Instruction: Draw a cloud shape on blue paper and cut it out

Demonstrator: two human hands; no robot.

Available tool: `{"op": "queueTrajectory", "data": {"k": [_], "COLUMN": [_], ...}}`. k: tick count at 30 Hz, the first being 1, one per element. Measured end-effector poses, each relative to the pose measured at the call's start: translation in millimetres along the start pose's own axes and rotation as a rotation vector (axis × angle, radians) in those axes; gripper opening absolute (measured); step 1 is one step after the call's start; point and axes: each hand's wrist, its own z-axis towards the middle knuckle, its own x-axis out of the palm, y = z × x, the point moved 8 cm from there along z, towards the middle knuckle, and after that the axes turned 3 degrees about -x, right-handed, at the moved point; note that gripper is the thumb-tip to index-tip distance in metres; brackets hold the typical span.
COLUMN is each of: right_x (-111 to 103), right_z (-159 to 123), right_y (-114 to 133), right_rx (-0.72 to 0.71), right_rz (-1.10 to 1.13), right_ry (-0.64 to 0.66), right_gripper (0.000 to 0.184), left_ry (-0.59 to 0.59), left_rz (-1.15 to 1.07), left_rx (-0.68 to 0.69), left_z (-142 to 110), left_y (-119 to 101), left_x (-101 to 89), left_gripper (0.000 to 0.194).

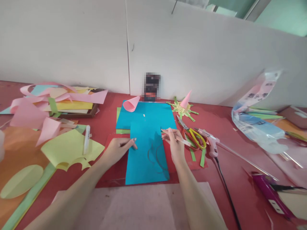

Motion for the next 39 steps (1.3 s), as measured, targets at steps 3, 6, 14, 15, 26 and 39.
{"op": "queueTrajectory", "data": {"k": [3, 6, 14, 15, 26, 39], "right_x": [6, 9, 22, 23, 25, 25], "right_z": [2, 2, 0, -1, -13, -14], "right_y": [-2, -1, 6, 10, 11, -5], "right_rx": [0.011, -0.001, -0.03, -0.051, -0.019, -0.022], "right_rz": [-0.023, -0.027, -0.07, -0.08, -0.226, -0.331], "right_ry": [0.097, 0.154, 0.286, 0.293, 0.288, 0.345], "right_gripper": [0.024, 0.024, 0.023, 0.023, 0.03, 0.032], "left_ry": [0.062, -0.105, -0.254, -0.18, 0.1, 0.09], "left_rz": [-0.019, 0.039, 0.35, 0.395, 0.617, 0.576], "left_rx": [0.051, 0.102, 0.397, 0.427, 0.384, 0.392], "left_z": [-3, -7, -10, -9, -3, -2], "left_y": [-5, -8, -34, -35, -16, -15], "left_x": [8.9, -3.4, -10.8, -2.7, 28.5, 26.7], "left_gripper": [0.032, 0.029, 0.023, 0.026, 0.046, 0.045]}}
